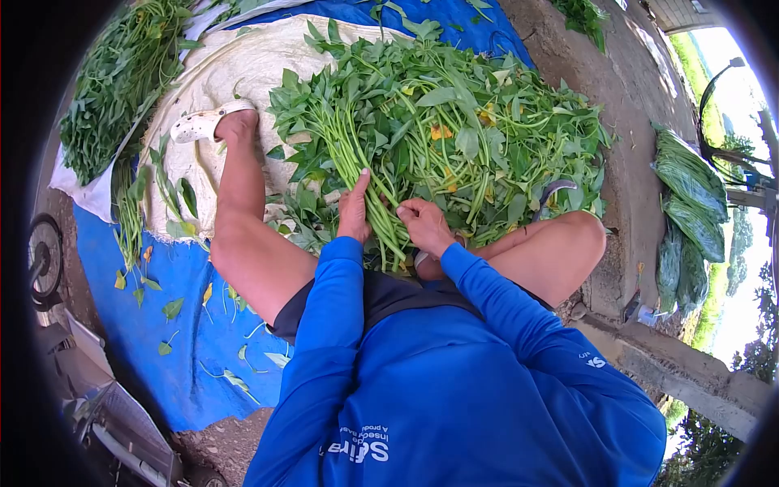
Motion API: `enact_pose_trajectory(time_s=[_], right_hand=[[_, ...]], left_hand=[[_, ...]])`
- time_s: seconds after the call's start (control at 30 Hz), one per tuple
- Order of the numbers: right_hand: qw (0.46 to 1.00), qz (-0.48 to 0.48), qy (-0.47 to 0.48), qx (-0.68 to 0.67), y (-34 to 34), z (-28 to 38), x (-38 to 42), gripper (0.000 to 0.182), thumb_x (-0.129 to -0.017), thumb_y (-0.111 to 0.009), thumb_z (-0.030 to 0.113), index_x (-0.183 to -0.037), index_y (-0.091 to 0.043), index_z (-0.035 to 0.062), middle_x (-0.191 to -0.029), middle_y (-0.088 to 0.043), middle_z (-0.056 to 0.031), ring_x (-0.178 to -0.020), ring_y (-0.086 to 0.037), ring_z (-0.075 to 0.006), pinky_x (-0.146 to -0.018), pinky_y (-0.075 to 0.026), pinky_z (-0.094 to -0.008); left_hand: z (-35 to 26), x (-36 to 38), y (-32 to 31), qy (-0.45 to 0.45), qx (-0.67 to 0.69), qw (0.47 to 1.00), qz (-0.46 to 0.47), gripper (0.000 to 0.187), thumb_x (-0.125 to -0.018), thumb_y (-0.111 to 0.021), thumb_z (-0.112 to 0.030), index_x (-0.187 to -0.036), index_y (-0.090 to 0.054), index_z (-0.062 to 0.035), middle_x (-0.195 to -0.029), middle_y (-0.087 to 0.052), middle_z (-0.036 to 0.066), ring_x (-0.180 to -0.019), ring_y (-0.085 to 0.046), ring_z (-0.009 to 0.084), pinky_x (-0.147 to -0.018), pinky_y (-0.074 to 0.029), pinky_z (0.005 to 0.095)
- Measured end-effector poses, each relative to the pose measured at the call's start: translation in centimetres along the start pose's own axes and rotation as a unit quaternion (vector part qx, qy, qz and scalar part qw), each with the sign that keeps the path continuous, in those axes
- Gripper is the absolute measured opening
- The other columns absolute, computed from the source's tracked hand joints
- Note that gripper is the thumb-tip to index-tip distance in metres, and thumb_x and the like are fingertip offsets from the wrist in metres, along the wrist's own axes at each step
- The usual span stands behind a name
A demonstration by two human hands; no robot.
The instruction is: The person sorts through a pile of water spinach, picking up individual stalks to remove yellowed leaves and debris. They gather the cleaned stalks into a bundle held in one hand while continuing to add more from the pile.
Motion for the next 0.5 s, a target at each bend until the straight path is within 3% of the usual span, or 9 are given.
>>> enact_pose_trajectory(time_s=[0.03,0.07,0.13,0.2,0.23,0.3,0.37,0.5], right_hand=[[1.000,0.024,0.015,0.013,-1.0,-0.1,0.0,0.030,-0.104,-0.070,0.024,-0.117,-0.075,-0.0022,-0.095,-0.075,-0.0095,-0.085,-0.066,-0.0177,-0.080,-0.054,-0.0362],[0.998,0.046,0.034,0.026,-2.0,0.0,-0.3,0.030,-0.103,-0.070,0.024,-0.117,-0.076,-0.0018,-0.096,-0.075,-0.0106,-0.085,-0.067,-0.0191,-0.081,-0.054,-0.0371],[0.982,0.124,0.095,0.109,-3.3,1.3,-0.1,0.030,-0.102,-0.069,0.025,-0.115,-0.076,-0.0018,-0.097,-0.076,-0.0147,-0.088,-0.071,-0.0257,-0.085,-0.056,-0.0399],[0.992,0.072,0.082,0.061,-0.9,4.2,-2.9,0.030,-0.100,-0.069,0.026,-0.112,-0.077,-0.0005,-0.107,-0.077,-0.0198,-0.097,-0.073,-0.0344,-0.089,-0.056,-0.0437],[0.996,0.046,0.074,0.036,0.5,5.1,-4.8,0.030,-0.099,-0.069,0.027,-0.110,-0.077,0.0002,-0.112,-0.077,-0.0224,-0.101,-0.074,-0.0388,-0.091,-0.057,-0.0456],[0.987,-0.142,0.054,0.045,4.6,5.3,-9.9,0.031,-0.100,-0.068,0.026,-0.114,-0.077,-0.0002,-0.107,-0.078,-0.0208,-0.097,-0.075,-0.0350,-0.090,-0.057,-0.0427],[0.950,-0.238,0.081,0.183,6.2,3.1,-15.0,0.033,-0.100,-0.068,0.027,-0.117,-0.076,0.0008,-0.114,-0.078,-0.0224,-0.104,-0.075,-0.0400,-0.095,-0.058,-0.0458],[0.951,-0.174,0.041,0.253,6.4,4.1,-19.8,0.038,-0.098,-0.069,0.028,-0.126,-0.075,0.0020,-0.120,-0.077,-0.0226,-0.110,-0.074,-0.0414,-0.101,-0.057,-0.0468]], left_hand=[[-0.1,0.5,-0.2,-0.038,-0.015,0.999,-0.028,0.041,-0.097,-0.084,-0.038,-0.115,-0.070,-0.0046,-0.088,-0.071,0.005,-0.073,-0.068,0.0191,-0.067,-0.061,0.0385],[-0.1,1.0,-0.3,-0.062,-0.055,0.994,-0.064,0.036,-0.093,-0.086,-0.030,-0.103,-0.070,-0.0004,-0.080,-0.069,0.006,-0.064,-0.065,0.0185,-0.058,-0.056,0.0375],[0.6,0.7,1.4,-0.017,-0.099,0.992,-0.079,0.028,-0.090,-0.085,-0.022,-0.096,-0.070,0.0002,-0.080,-0.069,0.007,-0.063,-0.064,0.0181,-0.056,-0.054,0.0362],[-1.5,2.2,1.3,-0.021,-0.100,0.988,-0.112,0.018,-0.085,-0.082,-0.011,-0.087,-0.070,0.0023,-0.080,-0.069,0.008,-0.064,-0.065,0.0188,-0.056,-0.053,0.0342],[-3.0,2.7,1.4,-0.059,-0.111,0.985,-0.114,0.021,-0.086,-0.083,-0.013,-0.094,-0.069,0.0008,-0.081,-0.069,0.007,-0.063,-0.065,0.0183,-0.056,-0.054,0.0340],[-5.7,3.7,1.8,-0.126,-0.113,0.978,-0.119,0.027,-0.086,-0.084,-0.014,-0.101,-0.065,-0.0017,-0.083,-0.068,0.006,-0.061,-0.064,0.0176,-0.054,-0.054,0.0338],[-6.8,3.9,2.3,-0.113,-0.108,0.981,-0.112,0.032,-0.086,-0.085,-0.015,-0.106,-0.062,-0.0040,-0.085,-0.067,0.005,-0.061,-0.062,0.0162,-0.055,-0.054,0.0323],[-8.0,4.5,1.9,-0.128,-0.089,0.979,-0.129,0.033,-0.087,-0.085,-0.014,-0.108,-0.062,-0.0032,-0.086,-0.067,0.006,-0.062,-0.063,0.0161,-0.055,-0.053,0.0315]])
Point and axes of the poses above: each hand's wrist, its own x-axis away from the middle knuckle, its own y-axis out of the back of the hand, z = x × y, the point moved 6 cm from there along -x, towards the middle knuckle
